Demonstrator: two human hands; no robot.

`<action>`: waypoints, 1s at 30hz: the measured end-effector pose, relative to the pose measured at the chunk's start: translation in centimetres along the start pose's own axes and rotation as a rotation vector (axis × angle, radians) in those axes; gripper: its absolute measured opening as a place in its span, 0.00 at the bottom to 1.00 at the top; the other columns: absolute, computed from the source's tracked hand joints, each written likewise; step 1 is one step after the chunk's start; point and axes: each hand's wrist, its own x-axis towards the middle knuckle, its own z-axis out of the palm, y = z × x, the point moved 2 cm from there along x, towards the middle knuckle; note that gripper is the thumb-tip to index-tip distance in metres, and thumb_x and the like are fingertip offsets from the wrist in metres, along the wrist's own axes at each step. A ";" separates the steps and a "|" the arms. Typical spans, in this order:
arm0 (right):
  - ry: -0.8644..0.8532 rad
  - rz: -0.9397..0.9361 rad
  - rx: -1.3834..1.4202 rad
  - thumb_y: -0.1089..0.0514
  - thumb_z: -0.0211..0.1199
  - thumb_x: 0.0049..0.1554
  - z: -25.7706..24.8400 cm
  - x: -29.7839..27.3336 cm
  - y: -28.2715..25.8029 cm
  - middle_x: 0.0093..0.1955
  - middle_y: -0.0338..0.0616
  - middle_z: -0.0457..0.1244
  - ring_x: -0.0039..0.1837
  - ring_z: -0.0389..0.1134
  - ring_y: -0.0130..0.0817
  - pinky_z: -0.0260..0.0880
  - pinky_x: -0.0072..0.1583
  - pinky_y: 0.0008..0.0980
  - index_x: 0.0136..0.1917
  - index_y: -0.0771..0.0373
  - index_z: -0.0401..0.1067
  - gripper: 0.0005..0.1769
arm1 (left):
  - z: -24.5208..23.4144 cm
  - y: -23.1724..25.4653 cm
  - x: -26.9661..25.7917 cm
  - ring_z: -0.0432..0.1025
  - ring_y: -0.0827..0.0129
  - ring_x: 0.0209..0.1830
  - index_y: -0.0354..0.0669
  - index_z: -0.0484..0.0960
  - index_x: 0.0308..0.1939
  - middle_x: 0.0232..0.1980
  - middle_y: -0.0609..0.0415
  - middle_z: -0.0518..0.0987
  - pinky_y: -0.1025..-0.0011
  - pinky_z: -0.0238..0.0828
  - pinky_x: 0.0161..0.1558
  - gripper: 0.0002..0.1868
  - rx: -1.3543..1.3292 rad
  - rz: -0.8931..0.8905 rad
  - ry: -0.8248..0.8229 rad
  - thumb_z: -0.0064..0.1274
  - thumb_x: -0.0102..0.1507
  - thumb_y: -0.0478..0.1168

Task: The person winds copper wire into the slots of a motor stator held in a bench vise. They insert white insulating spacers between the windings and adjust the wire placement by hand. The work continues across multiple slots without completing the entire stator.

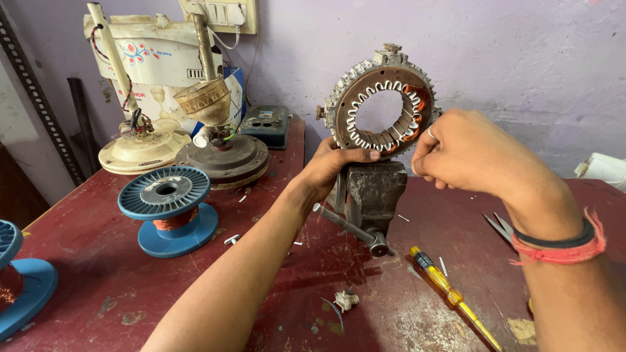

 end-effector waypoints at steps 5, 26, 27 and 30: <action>-0.021 0.023 -0.005 0.61 0.65 0.51 -0.1 -0.2 -0.2 0.29 0.51 0.71 0.32 0.73 0.37 0.72 0.37 0.39 0.38 0.67 0.83 0.08 | -0.1 -0.1 0.0 0.80 0.60 0.48 0.28 0.78 0.55 0.48 0.44 0.84 0.62 0.79 0.55 0.33 0.017 -0.008 0.003 0.71 0.48 0.37; 0.220 -0.137 0.996 0.48 0.76 0.49 1.2 6.4 10.0 0.52 0.45 0.68 0.55 0.69 0.35 0.73 0.59 0.37 0.55 0.62 0.73 0.26 | 1.6 0.5 -1.1 0.80 0.57 0.44 0.34 0.70 0.60 0.50 0.41 0.81 0.59 0.85 0.45 0.37 -0.162 0.171 0.075 0.67 0.48 0.25; 0.201 -0.238 1.243 0.47 0.77 0.48 2.2 7.3 10.7 0.56 0.42 0.67 0.59 0.68 0.34 0.72 0.64 0.37 0.58 0.59 0.71 0.29 | 1.6 0.6 -1.2 0.80 0.58 0.44 0.35 0.70 0.59 0.50 0.43 0.81 0.60 0.85 0.45 0.36 -0.143 0.172 0.076 0.67 0.48 0.25; -0.022 -0.299 1.667 0.47 0.80 0.43 6.2 8.6 11.9 0.63 0.47 0.66 0.68 0.64 0.43 0.62 0.75 0.39 0.63 0.62 0.69 0.39 | 1.5 0.8 -1.1 0.80 0.61 0.45 0.36 0.70 0.58 0.51 0.47 0.80 0.61 0.85 0.46 0.35 -0.102 0.175 0.069 0.68 0.49 0.26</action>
